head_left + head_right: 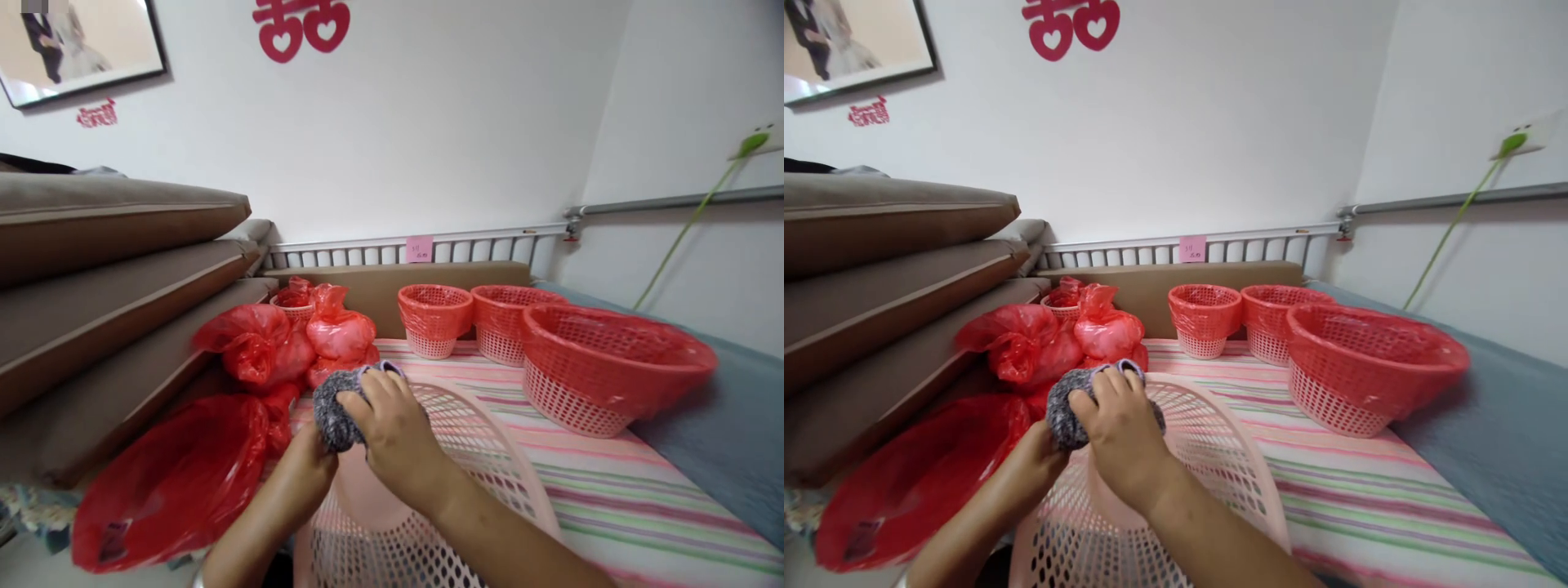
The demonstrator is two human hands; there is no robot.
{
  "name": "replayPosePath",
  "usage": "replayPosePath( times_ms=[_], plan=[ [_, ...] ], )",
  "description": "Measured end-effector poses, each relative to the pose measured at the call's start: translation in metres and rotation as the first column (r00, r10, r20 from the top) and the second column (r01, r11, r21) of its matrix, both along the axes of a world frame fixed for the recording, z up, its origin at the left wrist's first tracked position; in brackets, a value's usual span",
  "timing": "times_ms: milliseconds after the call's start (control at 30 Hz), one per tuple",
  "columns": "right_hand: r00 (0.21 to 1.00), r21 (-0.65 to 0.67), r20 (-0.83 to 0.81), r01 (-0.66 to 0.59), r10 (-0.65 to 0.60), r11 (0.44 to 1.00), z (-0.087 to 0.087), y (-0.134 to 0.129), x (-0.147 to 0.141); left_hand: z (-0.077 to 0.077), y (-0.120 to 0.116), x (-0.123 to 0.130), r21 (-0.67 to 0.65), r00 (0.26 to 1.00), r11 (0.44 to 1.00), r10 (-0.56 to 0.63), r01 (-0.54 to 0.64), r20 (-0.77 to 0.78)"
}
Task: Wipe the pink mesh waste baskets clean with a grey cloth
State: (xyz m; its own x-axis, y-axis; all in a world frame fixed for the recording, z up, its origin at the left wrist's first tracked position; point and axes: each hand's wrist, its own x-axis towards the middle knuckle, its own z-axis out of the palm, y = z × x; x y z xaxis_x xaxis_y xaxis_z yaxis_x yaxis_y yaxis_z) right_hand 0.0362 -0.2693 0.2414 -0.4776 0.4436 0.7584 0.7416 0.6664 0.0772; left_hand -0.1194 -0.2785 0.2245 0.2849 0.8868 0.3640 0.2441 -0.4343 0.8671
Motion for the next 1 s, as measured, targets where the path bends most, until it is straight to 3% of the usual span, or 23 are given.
replayPosePath(
  times_ms=[100, 200, 333, 500, 600, 733, 833, 900, 1000],
  plan=[
    [0.998, -0.026, 0.010, -0.055, 0.055, 0.998, 0.000, -0.005, -0.007, -0.007, -0.007, -0.001, -0.031, 0.999, 0.999, -0.009, 0.010, 0.050],
    [0.997, -0.003, -0.064, -0.043, 0.043, 0.999, -0.005, -0.003, 0.005, -0.008, -0.014, -0.003, -0.062, 0.997, 0.998, 0.005, 0.000, 0.080],
    [0.963, -0.031, -0.216, 0.156, -0.159, 0.987, -0.024, 0.003, 0.047, -0.014, -0.025, -0.006, -0.105, 0.994, 0.992, 0.078, -0.070, 0.077],
    [0.790, -0.223, -0.394, 0.414, -0.470, 0.883, -0.063, -0.002, 0.105, -0.035, -0.042, -0.014, -0.129, 0.980, 0.978, 0.175, -0.161, 0.099],
    [0.717, -0.287, -0.446, 0.452, -0.535, 0.845, -0.075, -0.006, 0.117, -0.033, -0.042, -0.017, -0.111, 0.991, 0.985, 0.134, -0.130, 0.024],
    [0.738, -0.261, -0.469, 0.409, -0.485, 0.874, -0.071, 0.001, 0.115, -0.003, -0.018, -0.013, -0.068, 0.994, 0.998, 0.007, -0.014, -0.109],
    [0.786, -0.191, -0.453, 0.376, -0.421, 0.907, -0.059, 0.007, 0.105, 0.020, 0.001, -0.001, -0.099, 0.986, 0.995, -0.022, 0.005, -0.167],
    [0.824, -0.139, -0.425, 0.349, -0.374, 0.927, -0.048, 0.008, 0.091, 0.027, 0.006, 0.011, -0.117, 0.986, 0.992, -0.059, 0.040, -0.156],
    [0.907, -0.059, -0.329, 0.259, -0.264, 0.964, -0.029, 0.002, 0.056, 0.026, 0.007, 0.025, -0.057, 0.988, 0.994, -0.103, 0.097, -0.116]
  ],
)
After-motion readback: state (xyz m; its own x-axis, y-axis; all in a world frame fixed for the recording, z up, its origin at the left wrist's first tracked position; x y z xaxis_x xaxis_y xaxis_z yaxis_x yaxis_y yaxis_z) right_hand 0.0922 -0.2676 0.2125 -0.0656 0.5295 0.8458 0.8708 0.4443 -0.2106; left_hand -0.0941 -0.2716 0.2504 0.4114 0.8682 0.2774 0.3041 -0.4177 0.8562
